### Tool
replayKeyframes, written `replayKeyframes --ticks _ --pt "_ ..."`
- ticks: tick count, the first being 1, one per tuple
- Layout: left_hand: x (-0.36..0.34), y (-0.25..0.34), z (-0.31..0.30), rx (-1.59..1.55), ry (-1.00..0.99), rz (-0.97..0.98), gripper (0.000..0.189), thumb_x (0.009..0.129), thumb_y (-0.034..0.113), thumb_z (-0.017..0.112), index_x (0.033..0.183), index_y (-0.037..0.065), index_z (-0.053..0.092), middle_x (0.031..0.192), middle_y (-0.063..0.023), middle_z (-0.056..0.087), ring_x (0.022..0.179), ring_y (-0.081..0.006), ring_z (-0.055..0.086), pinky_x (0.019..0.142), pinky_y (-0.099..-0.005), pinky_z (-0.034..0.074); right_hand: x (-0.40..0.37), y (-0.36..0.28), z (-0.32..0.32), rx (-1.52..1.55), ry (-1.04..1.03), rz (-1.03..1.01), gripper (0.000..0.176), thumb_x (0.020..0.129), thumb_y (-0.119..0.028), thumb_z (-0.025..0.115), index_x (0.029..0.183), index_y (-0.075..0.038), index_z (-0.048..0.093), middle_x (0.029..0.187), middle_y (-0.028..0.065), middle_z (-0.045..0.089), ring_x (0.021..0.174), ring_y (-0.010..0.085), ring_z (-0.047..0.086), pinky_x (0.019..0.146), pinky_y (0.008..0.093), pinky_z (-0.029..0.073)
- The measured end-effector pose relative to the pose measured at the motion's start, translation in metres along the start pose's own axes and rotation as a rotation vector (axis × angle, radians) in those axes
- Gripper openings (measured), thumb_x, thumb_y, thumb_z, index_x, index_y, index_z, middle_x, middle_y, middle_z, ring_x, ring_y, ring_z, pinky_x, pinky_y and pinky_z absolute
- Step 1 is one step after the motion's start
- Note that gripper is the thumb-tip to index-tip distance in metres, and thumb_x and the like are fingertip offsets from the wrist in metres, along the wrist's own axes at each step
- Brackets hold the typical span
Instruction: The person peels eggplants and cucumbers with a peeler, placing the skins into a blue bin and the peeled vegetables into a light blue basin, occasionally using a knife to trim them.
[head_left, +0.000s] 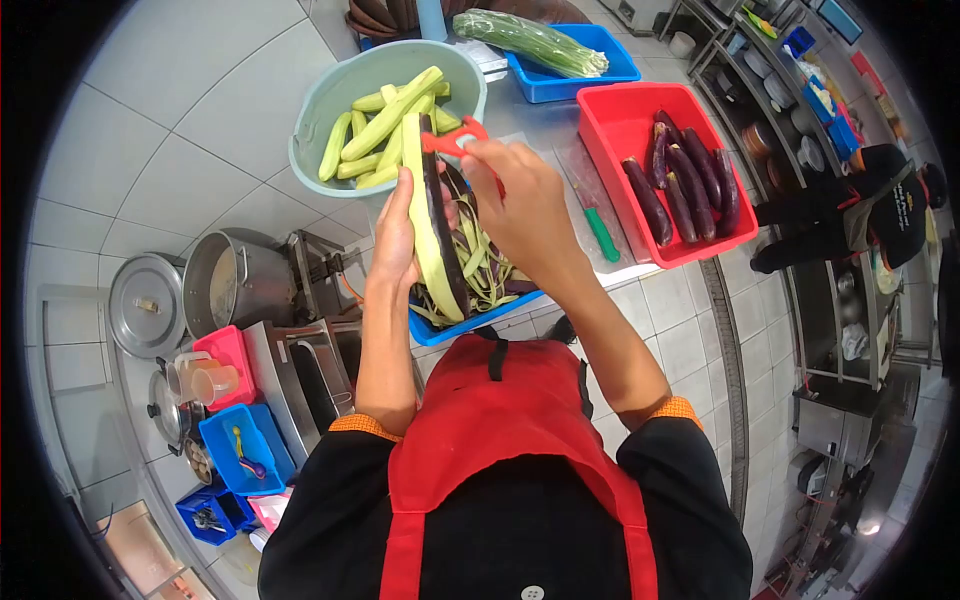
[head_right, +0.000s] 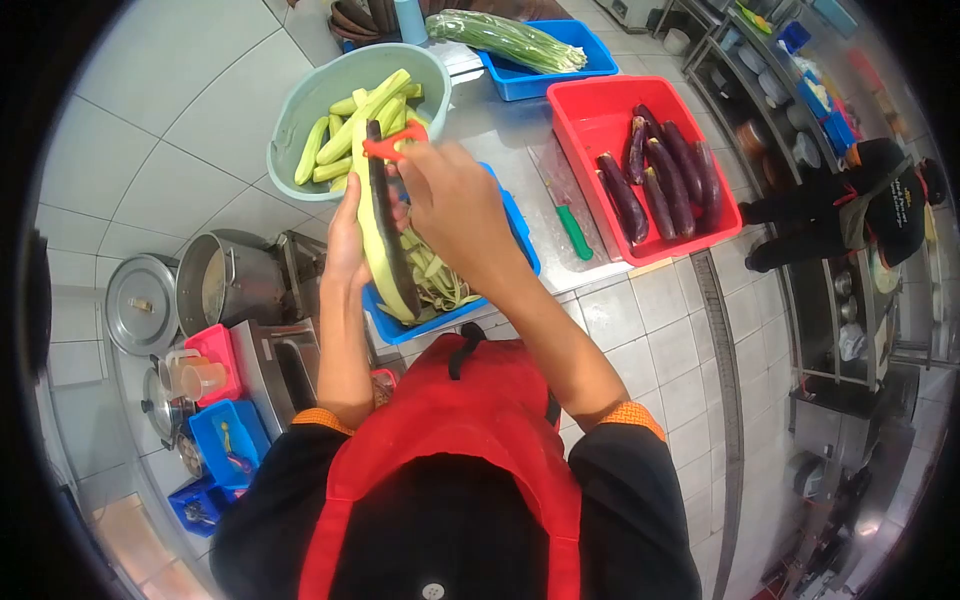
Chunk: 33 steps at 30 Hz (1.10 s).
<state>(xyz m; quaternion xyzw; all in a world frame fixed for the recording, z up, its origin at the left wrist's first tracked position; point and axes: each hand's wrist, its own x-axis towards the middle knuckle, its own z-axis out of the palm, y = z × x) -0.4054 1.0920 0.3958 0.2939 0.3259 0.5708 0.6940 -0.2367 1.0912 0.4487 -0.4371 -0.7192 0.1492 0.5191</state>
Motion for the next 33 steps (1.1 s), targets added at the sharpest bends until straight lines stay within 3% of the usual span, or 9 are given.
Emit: replayKeyframes --ticks 5,8,10,13,14,18,21,26,33 --pt "-0.006 0.004 0.002 -0.068 0.003 -0.042 0.051 0.107 0.047 0.042 0.122 0.001 0.058 0.084 -0.0053 0.058 0.07 -0.0157 0.057 0.06 -0.0292 0.049 0.022 0.003 0.013 -0.053 0.029 -0.127 0.015 0.095 -0.011 0.062 0.103 0.0 0.068 0.084 0.0202 0.066 0.073 0.0364 0.065 0.068 0.0428 0.051" --pt "-0.006 0.007 -0.006 0.017 -0.008 -0.011 0.047 0.107 0.044 0.041 0.124 0.004 0.058 0.102 -0.0071 0.065 0.076 -0.0158 0.058 0.065 -0.0315 0.049 0.017 0.003 0.017 -0.008 -0.028 -0.101 0.014 0.096 -0.011 0.06 0.1 0.001 0.066 0.083 0.0205 0.065 0.074 0.0363 0.065 0.066 0.044 0.051" --pt "-0.006 0.009 -0.007 0.15 0.152 -0.002 0.046 0.108 0.043 0.041 0.122 0.004 0.06 0.099 -0.0073 0.065 0.077 -0.0164 0.06 0.067 -0.0337 0.051 -0.003 -0.003 0.016 0.122 -0.263 0.121 0.014 0.096 -0.01 0.058 0.098 0.002 0.065 0.081 0.0203 0.065 0.074 0.0373 0.064 0.066 0.0447 0.049" --pt "0.019 0.006 -0.043 -0.045 0.183 0.095 0.048 0.108 0.044 0.038 0.119 0.003 0.061 0.097 -0.0073 0.064 0.081 -0.0175 0.061 0.071 -0.0357 0.053 -0.048 -0.016 0.013 0.146 -0.271 0.084 0.013 0.095 -0.008 0.06 0.1 0.002 0.066 0.081 0.0195 0.065 0.072 0.0369 0.064 0.064 0.0432 0.049" --pt "0.021 0.016 -0.03 -0.113 0.336 0.139 0.05 0.108 0.046 0.034 0.116 0.002 0.059 0.092 -0.007 0.059 0.082 -0.0194 0.059 0.075 -0.0354 0.052 -0.065 -0.023 0.005 0.188 -0.294 0.145 0.012 0.095 -0.008 0.061 0.101 0.002 0.066 0.081 0.019 0.065 0.071 0.0345 0.064 0.063 0.0418 0.049" --pt "0.024 0.03 -0.056 -0.402 0.241 0.105 0.048 0.109 0.047 0.03 0.113 0.005 0.053 0.088 -0.007 0.052 0.073 -0.0205 0.051 0.066 -0.0333 0.05 -0.115 -0.03 -0.032 0.312 -0.475 0.342 0.014 0.093 -0.008 0.066 0.105 0.001 0.068 0.083 0.0173 0.066 0.069 0.0275 0.065 0.061 0.0379 0.049" --pt "0.017 0.036 -0.042 -0.204 0.123 0.068 0.049 0.108 0.048 0.029 0.113 0.006 0.052 0.089 -0.0065 0.052 0.072 -0.0205 0.051 0.063 -0.0337 0.049 -0.085 -0.032 -0.045 0.211 -0.383 0.363 0.015 0.093 -0.009 0.067 0.104 0.001 0.069 0.084 0.0169 0.067 0.069 0.0251 0.066 0.062 0.0365 0.049" --pt "0.005 0.006 -0.001 -0.136 0.078 -0.049 0.05 0.108 0.048 0.033 0.115 0.005 0.056 0.09 -0.006 0.059 0.068 -0.0196 0.059 0.058 -0.0314 0.049 -0.001 -0.006 0.002 0.058 -0.036 0.017 0.016 0.093 -0.011 0.063 0.105 -0.001 0.068 0.084 0.0195 0.065 0.072 0.0386 0.063 0.065 0.0447 0.05" --pt "0.005 0.017 -0.002 -0.089 0.323 0.02 0.052 0.107 0.051 0.033 0.123 0.008 0.057 0.105 -0.0073 0.059 0.084 -0.0246 0.06 0.073 -0.0397 0.053 -0.031 -0.016 0.016 0.037 -0.303 0.036 0.015 0.096 -0.012 0.058 0.104 -0.002 0.065 0.083 0.0216 0.062 0.078 0.0401 0.063 0.067 0.0495 0.048"
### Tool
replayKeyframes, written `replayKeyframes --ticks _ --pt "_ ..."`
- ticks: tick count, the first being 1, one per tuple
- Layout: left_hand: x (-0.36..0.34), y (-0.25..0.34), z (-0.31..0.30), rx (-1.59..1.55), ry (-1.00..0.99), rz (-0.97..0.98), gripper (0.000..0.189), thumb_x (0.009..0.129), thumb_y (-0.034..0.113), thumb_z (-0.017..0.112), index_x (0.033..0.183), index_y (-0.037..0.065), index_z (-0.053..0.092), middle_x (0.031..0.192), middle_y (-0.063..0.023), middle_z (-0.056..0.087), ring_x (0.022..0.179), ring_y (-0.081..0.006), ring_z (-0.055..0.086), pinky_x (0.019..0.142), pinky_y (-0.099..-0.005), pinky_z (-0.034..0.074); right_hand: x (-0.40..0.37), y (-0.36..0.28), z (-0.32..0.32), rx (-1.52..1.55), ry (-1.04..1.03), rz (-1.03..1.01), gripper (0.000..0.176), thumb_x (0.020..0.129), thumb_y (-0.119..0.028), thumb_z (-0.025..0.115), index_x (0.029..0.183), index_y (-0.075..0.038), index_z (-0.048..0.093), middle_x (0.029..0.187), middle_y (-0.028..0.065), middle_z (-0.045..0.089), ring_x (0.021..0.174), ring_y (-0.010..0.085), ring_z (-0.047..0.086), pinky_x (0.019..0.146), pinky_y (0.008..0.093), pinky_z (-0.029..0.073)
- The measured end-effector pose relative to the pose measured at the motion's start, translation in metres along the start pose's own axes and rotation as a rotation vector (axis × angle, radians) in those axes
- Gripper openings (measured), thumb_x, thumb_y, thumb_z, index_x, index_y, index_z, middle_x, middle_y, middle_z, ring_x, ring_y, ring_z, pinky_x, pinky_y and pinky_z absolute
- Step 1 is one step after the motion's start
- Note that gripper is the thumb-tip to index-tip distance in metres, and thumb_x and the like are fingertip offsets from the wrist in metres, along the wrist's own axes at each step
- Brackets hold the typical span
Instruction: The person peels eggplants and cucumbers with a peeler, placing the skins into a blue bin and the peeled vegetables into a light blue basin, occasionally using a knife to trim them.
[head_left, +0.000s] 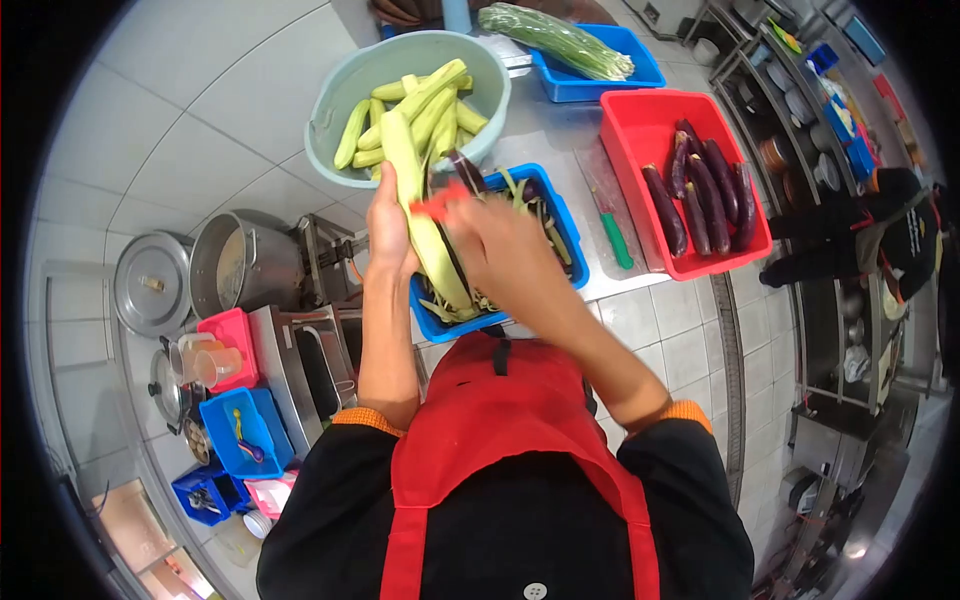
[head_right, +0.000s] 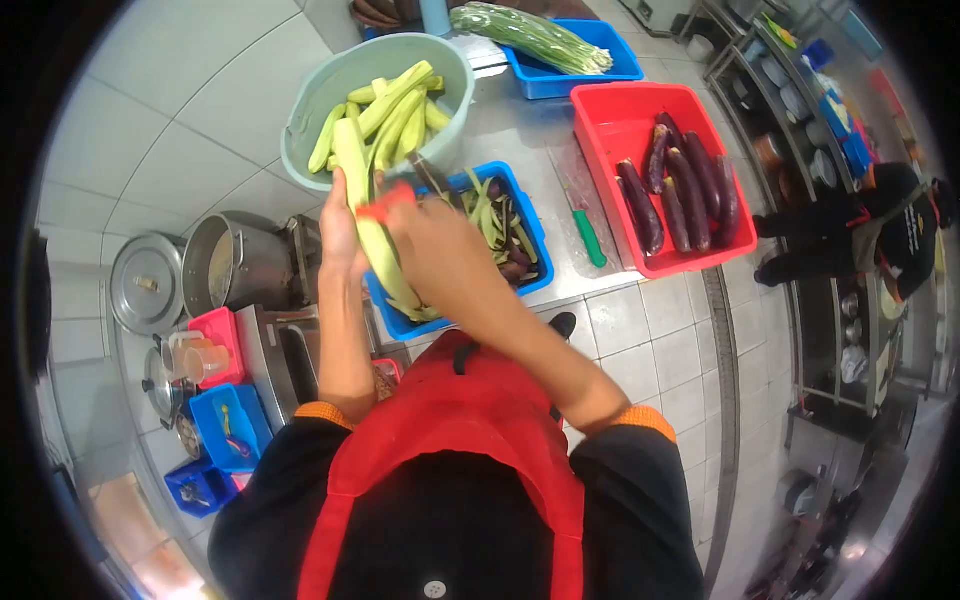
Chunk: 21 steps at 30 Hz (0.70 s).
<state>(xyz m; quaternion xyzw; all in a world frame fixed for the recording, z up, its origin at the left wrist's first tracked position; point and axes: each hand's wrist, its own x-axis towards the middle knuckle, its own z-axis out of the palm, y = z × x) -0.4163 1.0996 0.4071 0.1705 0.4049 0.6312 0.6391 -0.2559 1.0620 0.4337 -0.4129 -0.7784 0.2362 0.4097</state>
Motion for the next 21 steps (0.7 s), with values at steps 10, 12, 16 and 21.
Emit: replayKeyframes --ticks 10,12,16,21 --pt "0.024 0.021 -0.025 0.1 -0.06 0.047 0.055 0.106 0.052 0.037 0.112 0.001 0.057 0.089 -0.0097 0.061 0.071 -0.0182 0.066 0.067 -0.036 0.062 -0.092 -0.015 -0.046 0.087 -0.104 0.329 0.016 0.093 -0.008 0.065 0.107 0.001 0.067 0.082 0.0169 0.063 0.072 0.0343 0.062 0.065 0.0412 0.049" --pt "0.019 0.008 -0.008 0.051 -0.058 0.053 0.054 0.106 0.051 0.04 0.114 0.001 0.058 0.084 -0.0092 0.062 0.075 -0.0187 0.068 0.071 -0.0359 0.063 -0.073 -0.008 -0.051 0.081 -0.051 0.31 0.015 0.094 -0.009 0.066 0.106 0.001 0.068 0.083 0.0162 0.065 0.073 0.0314 0.063 0.065 0.0378 0.049" --pt "0.01 -0.015 -0.004 0.101 -0.331 -0.066 0.05 0.107 0.048 0.04 0.117 0.002 0.058 0.091 -0.0078 0.062 0.071 -0.0174 0.062 0.064 -0.0309 0.054 -0.02 0.012 -0.043 0.02 0.216 0.092 0.016 0.093 -0.009 0.066 0.106 0.0 0.069 0.087 0.0178 0.068 0.077 0.0342 0.065 0.067 0.0409 0.05" --pt "-0.014 -0.022 0.02 0.11 -0.293 -0.111 0.047 0.107 0.046 0.039 0.116 0.003 0.058 0.079 -0.0039 0.059 0.065 -0.0147 0.057 0.056 -0.0278 0.048 0.031 0.024 -0.031 -0.063 0.285 -0.004 0.016 0.094 -0.012 0.063 0.104 0.001 0.068 0.086 0.0193 0.067 0.079 0.0374 0.065 0.069 0.0457 0.049"
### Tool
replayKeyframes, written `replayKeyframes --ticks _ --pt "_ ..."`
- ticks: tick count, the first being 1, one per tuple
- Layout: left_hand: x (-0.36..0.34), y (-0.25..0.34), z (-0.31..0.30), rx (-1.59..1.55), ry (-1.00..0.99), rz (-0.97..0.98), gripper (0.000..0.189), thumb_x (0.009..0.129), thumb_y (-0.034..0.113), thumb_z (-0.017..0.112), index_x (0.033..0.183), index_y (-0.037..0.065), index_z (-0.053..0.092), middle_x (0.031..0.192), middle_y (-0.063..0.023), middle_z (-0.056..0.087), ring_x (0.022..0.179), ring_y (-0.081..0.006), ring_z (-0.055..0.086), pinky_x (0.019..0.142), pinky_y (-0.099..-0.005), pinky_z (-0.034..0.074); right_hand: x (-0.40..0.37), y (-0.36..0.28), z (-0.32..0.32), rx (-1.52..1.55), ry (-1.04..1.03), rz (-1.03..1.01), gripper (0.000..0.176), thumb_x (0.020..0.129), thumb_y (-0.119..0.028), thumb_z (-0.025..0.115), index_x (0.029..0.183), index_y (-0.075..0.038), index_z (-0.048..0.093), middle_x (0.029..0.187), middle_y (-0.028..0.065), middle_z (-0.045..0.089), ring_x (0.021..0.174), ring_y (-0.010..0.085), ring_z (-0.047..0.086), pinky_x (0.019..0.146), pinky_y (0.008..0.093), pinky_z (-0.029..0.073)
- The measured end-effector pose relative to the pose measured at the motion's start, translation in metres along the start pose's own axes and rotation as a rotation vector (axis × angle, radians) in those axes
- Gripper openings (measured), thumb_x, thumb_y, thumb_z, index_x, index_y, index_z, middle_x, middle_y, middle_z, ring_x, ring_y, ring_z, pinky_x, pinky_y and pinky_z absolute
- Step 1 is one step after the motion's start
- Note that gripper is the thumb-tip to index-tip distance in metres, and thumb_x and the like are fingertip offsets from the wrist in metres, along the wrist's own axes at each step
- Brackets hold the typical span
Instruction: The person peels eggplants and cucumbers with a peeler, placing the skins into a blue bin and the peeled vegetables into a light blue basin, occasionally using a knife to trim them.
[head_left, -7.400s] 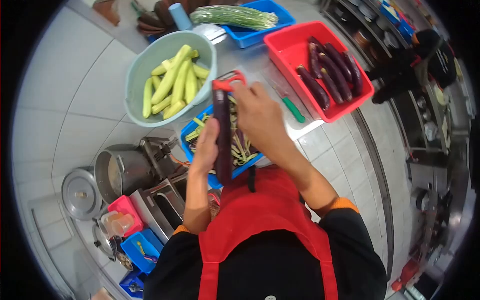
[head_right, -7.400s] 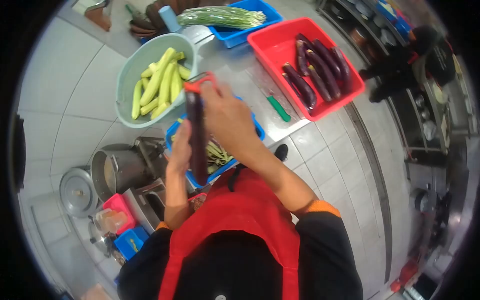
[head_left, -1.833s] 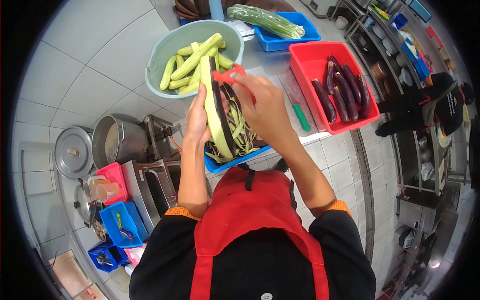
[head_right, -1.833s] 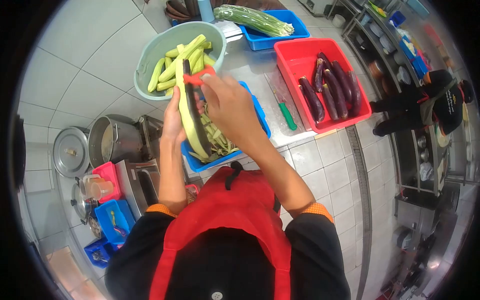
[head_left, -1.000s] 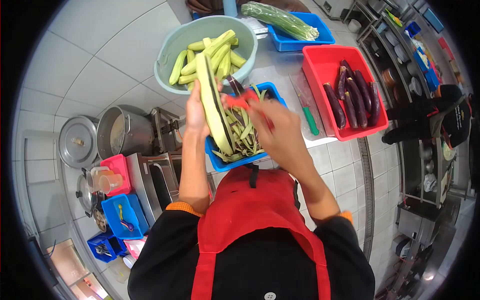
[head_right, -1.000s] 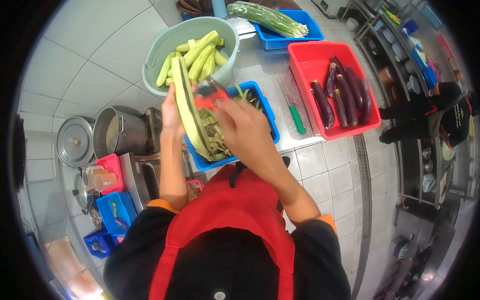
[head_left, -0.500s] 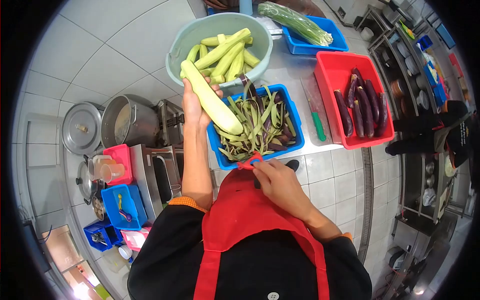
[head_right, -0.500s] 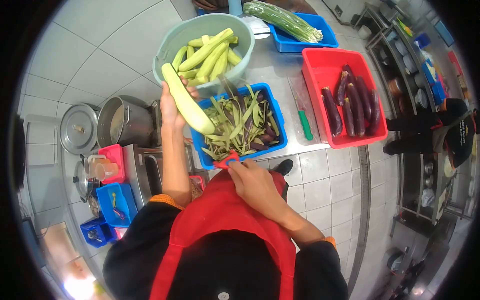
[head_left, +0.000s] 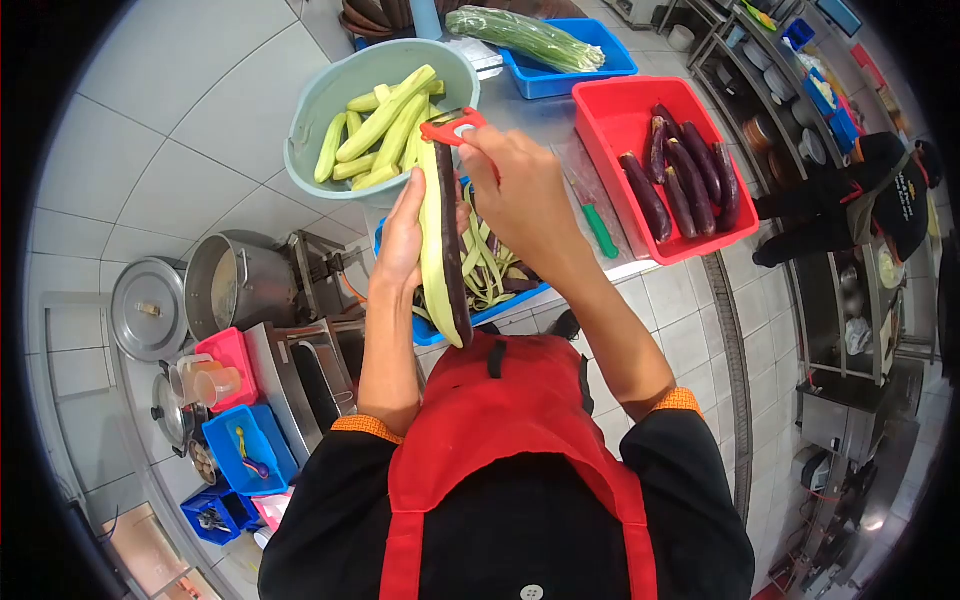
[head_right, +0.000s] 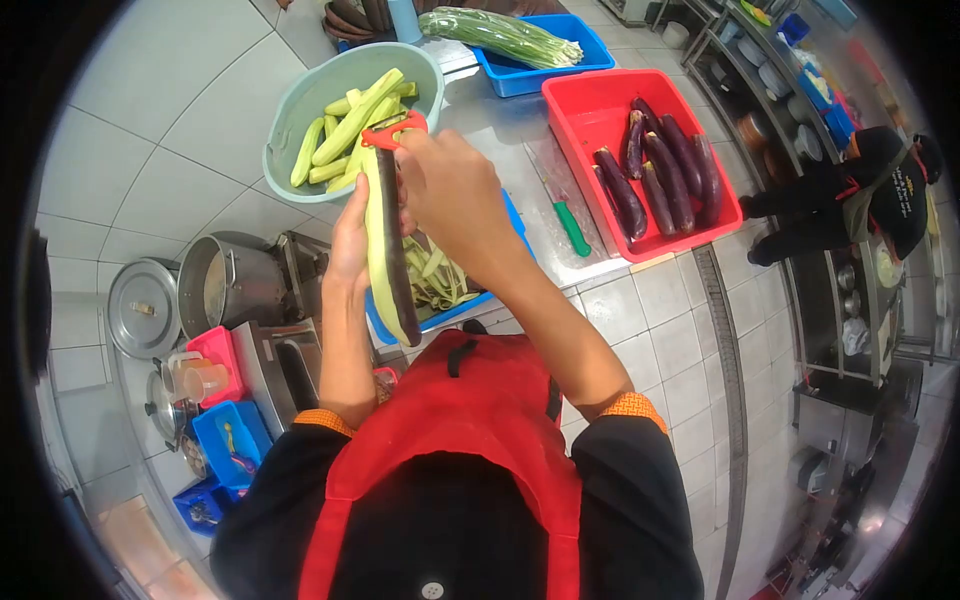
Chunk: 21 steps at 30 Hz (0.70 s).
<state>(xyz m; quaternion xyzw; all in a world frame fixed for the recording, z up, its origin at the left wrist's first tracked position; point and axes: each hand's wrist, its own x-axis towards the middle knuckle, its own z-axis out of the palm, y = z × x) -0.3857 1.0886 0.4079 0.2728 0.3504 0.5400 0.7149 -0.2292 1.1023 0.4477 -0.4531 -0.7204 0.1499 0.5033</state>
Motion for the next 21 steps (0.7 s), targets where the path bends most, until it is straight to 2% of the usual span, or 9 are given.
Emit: replayKeyframes --ticks 3,5,6,9,10,15,18,19,21 --pt "-0.004 0.004 -0.006 0.088 0.004 0.053 0.046 0.108 0.045 0.039 0.118 0.004 0.058 0.081 -0.0047 0.06 0.066 -0.0144 0.058 0.057 -0.0278 0.049 -0.006 -0.008 0.0 0.017 -0.082 0.061 0.016 0.095 -0.011 0.06 0.103 0.002 0.066 0.085 0.0204 0.066 0.08 0.0382 0.064 0.069 0.0463 0.049" --pt "-0.006 0.004 -0.016 0.212 0.085 0.08 0.048 0.105 0.049 0.044 0.118 0.006 0.061 0.096 -0.0062 0.061 0.075 -0.0154 0.061 0.066 -0.0297 0.051 -0.023 -0.016 0.0 0.054 -0.144 0.105 0.016 0.096 -0.011 0.059 0.102 0.003 0.065 0.084 0.0208 0.065 0.079 0.0385 0.064 0.068 0.0456 0.049" --pt "0.001 0.004 -0.024 0.124 0.16 0.083 0.048 0.104 0.05 0.045 0.118 0.007 0.061 0.098 -0.0066 0.063 0.078 -0.0164 0.063 0.067 -0.0316 0.053 -0.041 -0.019 0.003 0.119 -0.206 0.125 0.016 0.096 -0.01 0.06 0.102 0.003 0.065 0.083 0.0209 0.065 0.077 0.0381 0.064 0.067 0.0437 0.049" --pt "0.026 0.016 -0.065 -0.138 0.106 0.22 0.048 0.107 0.047 0.038 0.108 0.003 0.058 0.088 -0.0069 0.055 0.076 -0.0206 0.054 0.067 -0.0345 0.049 -0.092 -0.037 -0.005 0.323 -0.221 0.18 0.016 0.097 -0.011 0.061 0.103 0.002 0.067 0.082 0.0179 0.066 0.068 0.0321 0.064 0.062 0.0364 0.048" --pt "0.027 0.023 -0.065 -0.161 0.266 0.28 0.048 0.108 0.045 0.034 0.104 0.001 0.055 0.086 -0.0079 0.05 0.075 -0.0219 0.048 0.068 -0.0345 0.046 -0.107 -0.042 -0.011 0.326 -0.227 0.174 0.016 0.097 -0.011 0.061 0.103 0.002 0.067 0.082 0.0179 0.066 0.068 0.0321 0.064 0.062 0.0364 0.048" --pt "0.025 0.03 -0.084 -0.221 0.247 0.295 0.051 0.108 0.049 0.03 0.107 0.005 0.055 0.08 -0.0076 0.055 0.072 -0.0216 0.057 0.066 -0.0349 0.053 -0.136 -0.037 -0.035 0.396 -0.46 0.489 0.019 0.095 -0.014 0.067 0.104 0.002 0.068 0.083 0.0127 0.069 0.069 0.0218 0.065 0.061 0.0321 0.048" --pt "0.012 0.027 -0.042 -0.118 0.256 0.202 0.05 0.108 0.05 0.032 0.108 0.006 0.055 0.079 -0.0083 0.058 0.068 -0.0208 0.058 0.063 -0.0328 0.053 -0.1 -0.036 -0.044 0.358 -0.343 0.473 0.019 0.095 -0.015 0.067 0.104 0.002 0.069 0.084 0.0142 0.069 0.07 0.0235 0.065 0.062 0.033 0.049" --pt "0.007 0.025 -0.03 -0.022 0.318 0.12 0.05 0.107 0.05 0.033 0.108 0.006 0.056 0.079 -0.0088 0.059 0.066 -0.0203 0.058 0.06 -0.0316 0.053 -0.086 -0.032 -0.037 0.295 -0.242 0.329 0.018 0.094 -0.014 0.067 0.103 0.002 0.069 0.084 0.0153 0.069 0.071 0.026 0.066 0.063 0.0341 0.05" --pt "0.015 0.003 -0.043 0.017 0.214 0.069 0.051 0.106 0.051 0.036 0.117 0.006 0.057 0.084 -0.0114 0.065 0.065 -0.0187 0.063 0.059 -0.0317 0.054 -0.052 -0.021 -0.016 0.154 -0.109 0.106 0.017 0.094 -0.013 0.066 0.102 0.001 0.069 0.086 0.018 0.068 0.074 0.0321 0.066 0.065 0.0377 0.051"
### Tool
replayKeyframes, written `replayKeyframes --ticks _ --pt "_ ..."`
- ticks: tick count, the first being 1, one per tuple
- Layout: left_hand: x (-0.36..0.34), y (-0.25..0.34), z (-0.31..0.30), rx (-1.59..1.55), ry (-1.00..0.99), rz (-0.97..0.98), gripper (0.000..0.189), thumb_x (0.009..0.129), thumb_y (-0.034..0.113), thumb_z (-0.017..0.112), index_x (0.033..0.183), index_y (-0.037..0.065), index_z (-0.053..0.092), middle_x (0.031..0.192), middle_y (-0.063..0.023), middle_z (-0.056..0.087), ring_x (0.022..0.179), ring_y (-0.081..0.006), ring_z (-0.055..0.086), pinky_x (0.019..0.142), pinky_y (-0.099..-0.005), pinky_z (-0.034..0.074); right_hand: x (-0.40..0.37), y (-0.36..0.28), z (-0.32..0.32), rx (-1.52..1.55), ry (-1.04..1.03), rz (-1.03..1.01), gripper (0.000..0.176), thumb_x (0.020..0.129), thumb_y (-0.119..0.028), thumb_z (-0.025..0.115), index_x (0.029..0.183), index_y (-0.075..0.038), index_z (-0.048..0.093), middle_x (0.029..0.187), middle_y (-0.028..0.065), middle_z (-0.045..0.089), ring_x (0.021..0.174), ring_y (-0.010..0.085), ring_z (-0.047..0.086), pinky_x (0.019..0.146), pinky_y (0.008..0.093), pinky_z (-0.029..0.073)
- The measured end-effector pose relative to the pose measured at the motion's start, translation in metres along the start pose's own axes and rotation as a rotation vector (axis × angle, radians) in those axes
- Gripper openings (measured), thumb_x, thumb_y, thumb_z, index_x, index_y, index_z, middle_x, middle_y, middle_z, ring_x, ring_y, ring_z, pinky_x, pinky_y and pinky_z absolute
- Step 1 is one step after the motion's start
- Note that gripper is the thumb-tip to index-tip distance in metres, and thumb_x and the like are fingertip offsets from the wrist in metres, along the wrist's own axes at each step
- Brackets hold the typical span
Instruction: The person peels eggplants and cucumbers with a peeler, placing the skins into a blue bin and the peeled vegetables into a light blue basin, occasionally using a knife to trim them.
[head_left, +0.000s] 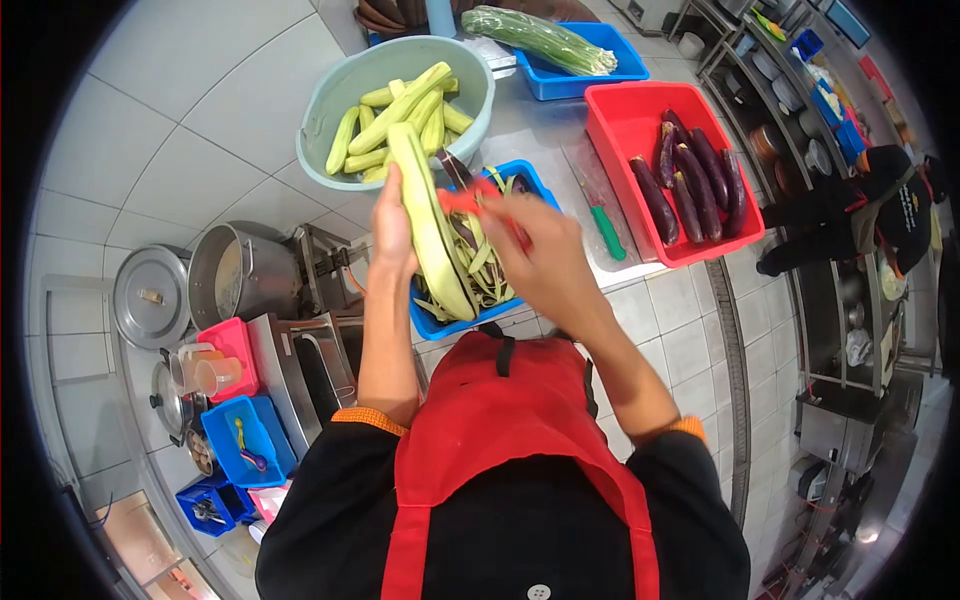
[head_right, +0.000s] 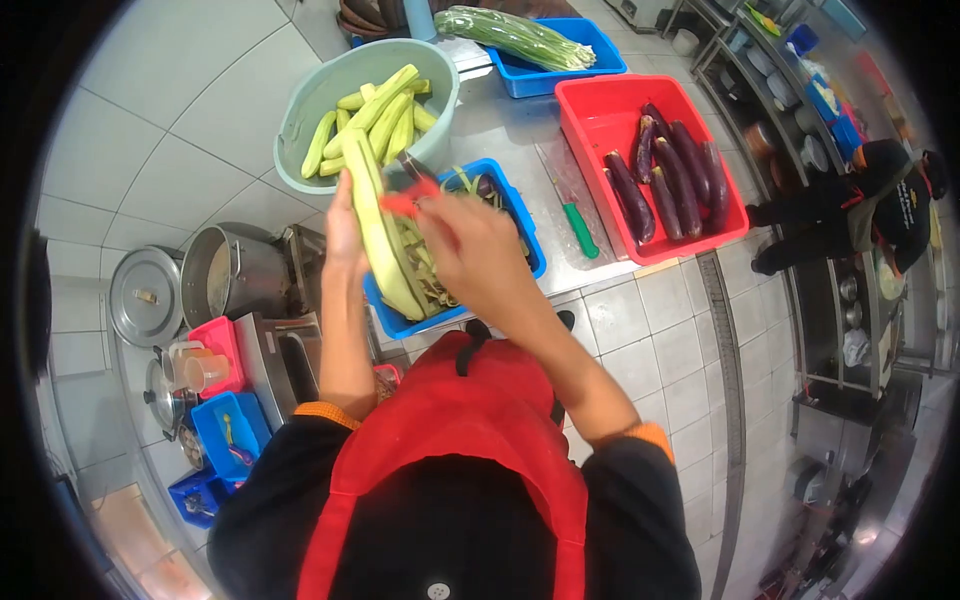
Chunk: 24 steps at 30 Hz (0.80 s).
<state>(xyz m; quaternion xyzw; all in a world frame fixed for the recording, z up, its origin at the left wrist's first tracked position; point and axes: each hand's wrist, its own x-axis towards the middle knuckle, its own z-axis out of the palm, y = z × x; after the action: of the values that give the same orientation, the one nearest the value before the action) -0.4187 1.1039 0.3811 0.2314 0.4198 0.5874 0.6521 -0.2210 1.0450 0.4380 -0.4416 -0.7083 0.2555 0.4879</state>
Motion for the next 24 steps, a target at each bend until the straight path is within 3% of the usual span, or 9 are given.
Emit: replayKeyframes --ticks 4,6,7,10,14,20,22,23,24 --pt "-0.023 -0.006 0.037 0.011 -0.003 0.026 0.051 0.107 0.049 0.035 0.123 0.005 0.057 0.092 -0.0103 0.067 0.075 -0.0203 0.065 0.067 -0.0337 0.056 0.052 0.007 0.025 -0.075 0.151 -0.145 0.016 0.094 -0.013 0.061 0.097 0.001 0.067 0.084 0.0218 0.066 0.077 0.0402 0.064 0.068 0.046 0.051" --pt "-0.022 -0.004 0.032 -0.043 0.042 0.058 0.051 0.108 0.047 0.035 0.128 0.006 0.057 0.099 -0.0089 0.068 0.082 -0.0225 0.067 0.073 -0.0352 0.056 0.054 0.002 0.03 -0.183 0.029 -0.213 0.016 0.095 -0.014 0.056 0.093 0.001 0.063 0.081 0.023 0.064 0.077 0.0413 0.062 0.068 0.0495 0.049" --pt "-0.018 0.001 0.017 -0.055 0.026 0.041 0.05 0.108 0.046 0.035 0.126 0.005 0.058 0.099 -0.0094 0.067 0.082 -0.0227 0.066 0.074 -0.0362 0.056 0.04 0.005 0.033 -0.172 -0.165 -0.062 0.016 0.096 -0.013 0.054 0.091 0.0 0.061 0.08 0.0234 0.062 0.078 0.0417 0.062 0.067 0.0505 0.048" --pt "-0.005 0.016 -0.024 -0.144 0.162 0.156 0.048 0.109 0.044 0.033 0.111 0.003 0.057 0.095 -0.0107 0.063 0.08 -0.0219 0.061 0.073 -0.0373 0.055 -0.03 -0.019 0.024 -0.081 -0.303 0.004 0.012 0.095 -0.012 0.057 0.099 -0.001 0.062 0.081 0.0215 0.06 0.075 0.0432 0.06 0.065 0.0504 0.047" --pt "-0.001 0.026 -0.056 -0.104 0.213 0.22 0.052 0.109 0.045 0.032 0.111 0.0 0.057 0.09 -0.0098 0.061 0.074 -0.0214 0.059 0.069 -0.0354 0.054 -0.065 -0.034 -0.016 -0.105 -0.565 0.171 0.014 0.094 -0.011 0.062 0.104 -0.003 0.064 0.081 0.0196 0.059 0.075 0.0427 0.06 0.066 0.05 0.047" --pt "-0.008 0.008 -0.011 0.038 0.105 0.141 0.048 0.109 0.044 0.037 0.116 0.001 0.057 0.081 -0.0115 0.064 0.068 -0.019 0.061 0.067 -0.032 0.054 0.005 -0.022 -0.008 -0.074 -0.184 0.033 0.013 0.093 -0.011 0.063 0.1 0.0 0.066 0.081 0.02 0.063 0.079 0.0398 0.062 0.069 0.0468 0.048" --pt "-0.017 -0.001 0.001 0.082 -0.043 0.08 0.044 0.108 0.042 0.04 0.117 0.002 0.056 0.088 -0.0115 0.066 0.071 -0.019 0.063 0.067 -0.0309 0.054 0.036 0.0 0.016 -0.074 -0.028 -0.079 0.015 0.094 -0.013 0.06 0.101 -0.001 0.065 0.082 0.0218 0.063 0.08 0.0419 0.062 0.069 0.0491 0.049" --pt "-0.019 -0.004 0.009 0.07 -0.033 0.069 0.046 0.109 0.038 0.039 0.13 0.0 0.055 0.11 -0.0094 0.067 0.094 -0.0178 0.067 0.082 -0.0333 0.056 0.046 0.01 0.026 -0.046 0.06 -0.149 0.017 0.095 -0.016 0.057 0.102 -0.001 0.062 0.084 0.023 0.062 0.079 0.0436 0.061 0.068 0.0511 0.049" --pt "-0.021 -0.007 0.014 0.072 -0.037 0.067 0.046 0.109 0.038 0.039 0.13 0.0 0.055 0.11 -0.0094 0.067 0.094 -0.0178 0.067 0.082 -0.0333 0.056 0.052 0.009 0.029 -0.048 0.064 -0.148 0.017 0.095 -0.016 0.057 0.102 -0.001 0.062 0.084 0.023 0.062 0.079 0.0436 0.061 0.068 0.0511 0.049"
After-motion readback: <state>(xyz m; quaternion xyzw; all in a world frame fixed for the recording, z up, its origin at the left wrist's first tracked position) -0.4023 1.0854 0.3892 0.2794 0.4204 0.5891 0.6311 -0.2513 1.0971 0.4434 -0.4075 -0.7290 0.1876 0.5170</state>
